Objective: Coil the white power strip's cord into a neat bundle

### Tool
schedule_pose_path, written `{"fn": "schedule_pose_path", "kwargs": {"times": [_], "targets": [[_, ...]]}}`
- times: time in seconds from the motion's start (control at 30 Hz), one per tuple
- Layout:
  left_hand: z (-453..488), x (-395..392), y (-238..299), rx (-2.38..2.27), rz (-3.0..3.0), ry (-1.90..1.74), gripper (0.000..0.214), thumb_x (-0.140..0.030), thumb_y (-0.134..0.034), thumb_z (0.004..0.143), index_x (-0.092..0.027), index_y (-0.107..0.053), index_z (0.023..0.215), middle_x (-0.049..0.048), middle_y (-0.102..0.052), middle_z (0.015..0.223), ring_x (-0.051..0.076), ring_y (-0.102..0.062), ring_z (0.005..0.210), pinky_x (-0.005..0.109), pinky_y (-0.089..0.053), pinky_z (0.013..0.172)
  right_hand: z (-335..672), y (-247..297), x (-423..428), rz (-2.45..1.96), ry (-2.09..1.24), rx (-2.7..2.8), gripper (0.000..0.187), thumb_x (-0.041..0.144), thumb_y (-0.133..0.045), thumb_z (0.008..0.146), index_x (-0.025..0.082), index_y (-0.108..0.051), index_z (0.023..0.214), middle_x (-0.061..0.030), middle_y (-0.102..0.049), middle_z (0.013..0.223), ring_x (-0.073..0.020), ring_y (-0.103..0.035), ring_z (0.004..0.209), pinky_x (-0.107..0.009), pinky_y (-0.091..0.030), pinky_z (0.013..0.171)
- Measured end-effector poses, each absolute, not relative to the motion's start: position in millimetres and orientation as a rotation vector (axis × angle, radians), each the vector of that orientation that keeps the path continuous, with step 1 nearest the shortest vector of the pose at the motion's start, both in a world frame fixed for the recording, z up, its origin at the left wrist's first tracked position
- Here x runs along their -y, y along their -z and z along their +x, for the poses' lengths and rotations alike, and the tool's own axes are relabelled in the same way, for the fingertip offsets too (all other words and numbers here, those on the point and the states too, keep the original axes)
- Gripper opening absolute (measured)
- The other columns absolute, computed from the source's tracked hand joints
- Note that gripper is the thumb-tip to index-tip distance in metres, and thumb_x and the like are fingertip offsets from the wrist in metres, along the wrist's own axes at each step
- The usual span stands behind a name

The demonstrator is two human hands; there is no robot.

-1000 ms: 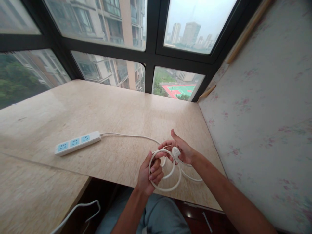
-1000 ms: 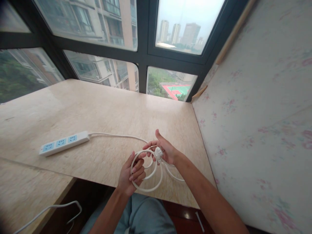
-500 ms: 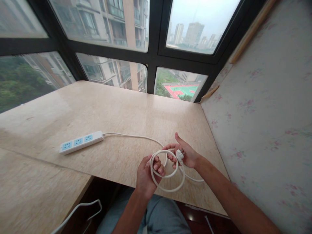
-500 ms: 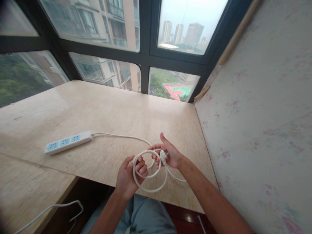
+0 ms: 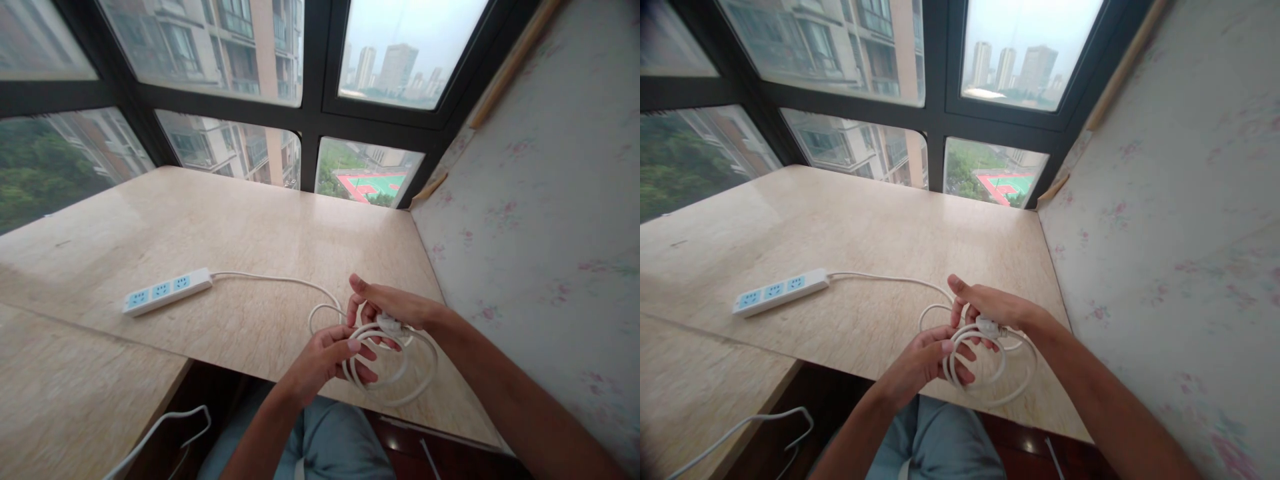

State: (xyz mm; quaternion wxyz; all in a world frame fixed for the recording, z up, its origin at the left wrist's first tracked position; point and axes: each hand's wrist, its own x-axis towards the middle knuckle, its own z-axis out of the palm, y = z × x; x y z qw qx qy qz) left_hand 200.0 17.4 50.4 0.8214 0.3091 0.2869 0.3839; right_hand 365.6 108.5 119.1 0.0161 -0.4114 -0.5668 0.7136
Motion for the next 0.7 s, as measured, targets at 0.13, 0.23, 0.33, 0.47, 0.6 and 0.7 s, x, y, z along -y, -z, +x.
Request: {"fn": "schedule_pose_path", "kwargs": {"times": [0.13,0.23,0.33,0.47,0.6,0.7], "targets": [[214.6,-20.2,-65.7,-0.673,0.710,-0.941,0.039,-0.040,-0.075,0.072,-0.011,-0.065,0.096,0.0136,-0.069,0.091,0.017,-0.068,0.061,0.027,-0.052,0.060,356.4,-136.9,-106.0,-1.315,-2.033,1.946,0.074,0.080,-0.031,0.081,0.014,-0.063,0.075,-0.0025,-0.059,0.043,-0.0082,-0.042,0.025,-0.018,-0.029,0.028],[218.6,-22.8,-76.4,-0.702,0.763,-0.976,0.044,-0.047,-0.073,0.073,-0.013,-0.062,0.099,0.0105,-0.070,0.081,0.014,-0.062,0.048,0.022,-0.045,0.047,350.8,-146.7,-104.3,-1.319,-1.889,2.029,0.074,0.082,-0.031,0.079,0.015,-0.060,0.067,-0.0025,-0.056,0.040,-0.0086,-0.041,0.025,-0.020,-0.030,0.030],[217.3,-25.1,-82.8,-0.723,0.812,-0.904,0.054,-0.062,-0.057,0.079,-0.012,-0.064,0.096,0.0096,-0.069,0.071,0.014,-0.059,0.041,0.020,-0.037,0.039,348.6,-151.1,-100.8,-1.272,-1.719,2.185,0.073,0.083,-0.032,0.077,0.017,-0.055,0.058,-0.0011,-0.050,0.035,-0.0090,-0.041,0.026,-0.022,-0.029,0.033],[216.1,-26.9,-83.3,-0.687,0.843,-0.778,0.068,-0.073,-0.047,0.078,-0.010,-0.067,0.093,0.0096,-0.067,0.063,0.015,-0.060,0.042,0.020,-0.038,0.040,349.4,-149.1,-93.6,-1.303,-1.354,2.329,0.066,0.080,-0.040,0.077,0.018,-0.057,0.065,-0.0017,-0.053,0.045,-0.0121,-0.048,0.037,-0.026,-0.033,0.043],[221.5,-25.1,-81.1,-0.544,0.709,-0.622,0.079,-0.080,-0.034,0.078,-0.010,-0.068,0.091,0.0037,-0.057,0.051,0.010,-0.045,0.033,0.023,-0.038,0.039,350.7,-143.7,-89.6,-1.475,-1.033,2.192,0.063,0.081,-0.043,0.075,0.019,-0.054,0.070,-0.0031,-0.055,0.056,-0.0140,-0.049,0.049,-0.028,-0.031,0.051],[225.3,-22.3,-79.1,-0.482,0.537,-0.632,0.075,-0.077,-0.034,0.081,-0.010,-0.067,0.087,-0.0061,-0.038,0.041,0.004,-0.020,0.031,0.018,-0.023,0.034,347.6,-137.5,-89.9,-1.398,-1.115,2.191,0.064,0.082,-0.037,0.076,0.021,-0.048,0.064,-0.0005,-0.049,0.052,-0.0126,-0.043,0.048,-0.028,-0.027,0.051]]}}
